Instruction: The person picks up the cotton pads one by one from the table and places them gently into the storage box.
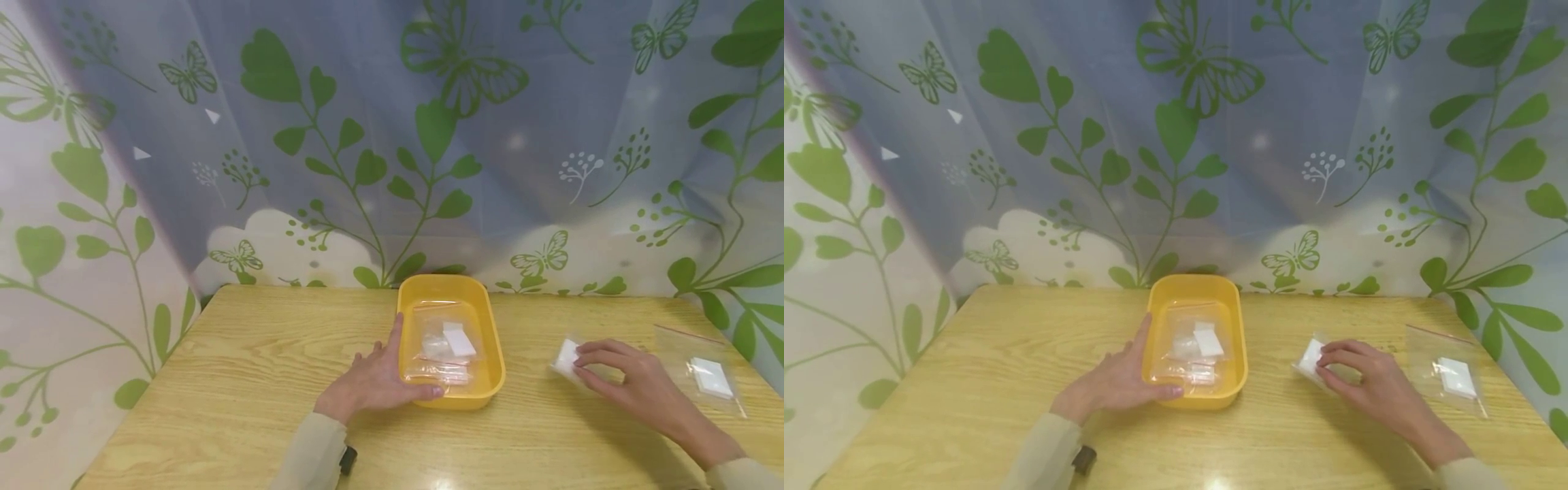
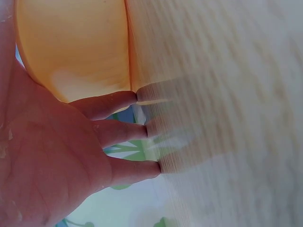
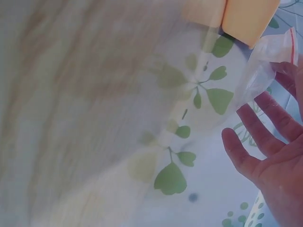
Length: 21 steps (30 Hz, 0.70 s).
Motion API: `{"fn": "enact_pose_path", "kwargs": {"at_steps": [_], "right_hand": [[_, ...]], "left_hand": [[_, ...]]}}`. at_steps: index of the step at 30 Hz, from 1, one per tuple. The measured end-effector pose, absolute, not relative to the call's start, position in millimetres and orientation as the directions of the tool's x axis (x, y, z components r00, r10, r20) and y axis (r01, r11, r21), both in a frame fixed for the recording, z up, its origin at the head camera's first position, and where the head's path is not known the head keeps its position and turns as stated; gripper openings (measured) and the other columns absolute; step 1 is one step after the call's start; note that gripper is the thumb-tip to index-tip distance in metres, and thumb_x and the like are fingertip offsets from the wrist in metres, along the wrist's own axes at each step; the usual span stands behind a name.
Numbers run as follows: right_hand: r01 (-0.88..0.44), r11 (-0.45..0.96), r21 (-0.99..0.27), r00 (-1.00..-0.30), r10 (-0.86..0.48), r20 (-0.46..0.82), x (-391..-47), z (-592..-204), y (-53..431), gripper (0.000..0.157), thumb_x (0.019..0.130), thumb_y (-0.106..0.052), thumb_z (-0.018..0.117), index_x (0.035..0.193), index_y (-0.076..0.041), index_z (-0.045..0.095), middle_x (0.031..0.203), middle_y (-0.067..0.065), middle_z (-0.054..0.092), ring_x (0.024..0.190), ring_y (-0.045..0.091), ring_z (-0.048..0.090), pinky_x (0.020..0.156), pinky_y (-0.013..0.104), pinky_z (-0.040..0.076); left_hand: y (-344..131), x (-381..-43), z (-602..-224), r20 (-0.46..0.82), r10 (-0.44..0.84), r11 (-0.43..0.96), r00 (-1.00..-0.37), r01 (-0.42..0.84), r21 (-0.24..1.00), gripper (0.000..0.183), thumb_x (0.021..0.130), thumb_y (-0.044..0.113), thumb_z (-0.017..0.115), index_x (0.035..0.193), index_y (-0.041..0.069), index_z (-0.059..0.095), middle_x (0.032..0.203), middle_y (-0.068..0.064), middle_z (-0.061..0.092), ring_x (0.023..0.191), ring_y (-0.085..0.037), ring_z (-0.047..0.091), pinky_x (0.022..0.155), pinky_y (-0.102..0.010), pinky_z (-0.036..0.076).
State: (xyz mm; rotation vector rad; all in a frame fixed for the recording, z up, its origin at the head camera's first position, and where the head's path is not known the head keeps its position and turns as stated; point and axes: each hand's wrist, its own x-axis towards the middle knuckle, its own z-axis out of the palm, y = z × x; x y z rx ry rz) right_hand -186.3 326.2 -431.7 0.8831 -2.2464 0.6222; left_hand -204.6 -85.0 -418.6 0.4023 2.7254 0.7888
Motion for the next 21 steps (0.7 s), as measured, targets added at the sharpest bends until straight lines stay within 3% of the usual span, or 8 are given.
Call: {"fn": "enact_pose_path", "kwargs": {"at_steps": [4, 11, 19, 21], "right_hand": [[-0.722, 0.661, -0.204, -0.576, -0.411, 0.706, -186.4, -428.3, 318.4, 0.045, 0.060, 0.008, 0.087, 0.093, -0.021, 0.079, 0.102, 0.003, 0.075, 0.110, -0.019, 0.055, 0.080, 0.001, 0.047], [-0.756, 0.631, -0.172, -0.535, -0.446, 0.717, -191.8, -422.3, 310.2, 0.026, 0.075, -0.006, 0.087, 0.094, -0.021, 0.079, 0.103, 0.002, 0.075, 0.105, -0.012, 0.062, 0.074, 0.006, 0.051], [-0.754, 0.635, -0.167, -0.532, -0.441, 0.723, -194.0, -414.0, 297.1, 0.017, 0.080, -0.012, 0.085, 0.094, -0.020, 0.080, 0.103, 0.001, 0.077, 0.101, -0.004, 0.067, 0.084, 0.003, 0.050], [-0.759, 0.627, -0.172, -0.529, -0.442, 0.724, -194.5, -412.1, 294.1, 0.008, 0.086, -0.019, 0.082, 0.094, -0.020, 0.080, 0.103, 0.001, 0.077, 0.099, 0.001, 0.069, 0.087, 0.002, 0.049]], "left_hand": [[-85.5, -205.1, -419.1, -0.181, 0.340, 0.813, -0.923, 0.192, 0.549, 0.137, 0.073, 0.086, 0.065, 0.163, 0.027, -0.020, 0.157, -0.027, 0.043, 0.152, -0.049, 0.028, 0.126, -0.068, 0.015], [-86.5, -205.6, -418.8, -0.182, 0.340, 0.813, -0.923, 0.191, 0.549, 0.137, 0.073, 0.087, 0.065, 0.163, 0.028, -0.020, 0.158, -0.026, 0.042, 0.152, -0.049, 0.027, 0.126, -0.068, 0.015], [-85.6, -205.8, -419.2, -0.178, 0.341, 0.811, -0.923, 0.193, 0.553, 0.136, 0.073, 0.086, 0.065, 0.163, 0.028, -0.019, 0.158, -0.026, 0.043, 0.153, -0.049, 0.027, 0.126, -0.069, 0.015], [-85.4, -206.0, -419.7, -0.177, 0.340, 0.810, -0.924, 0.192, 0.554, 0.137, 0.073, 0.086, 0.065, 0.163, 0.028, -0.019, 0.158, -0.026, 0.043, 0.152, -0.049, 0.027, 0.125, -0.069, 0.015]]}}
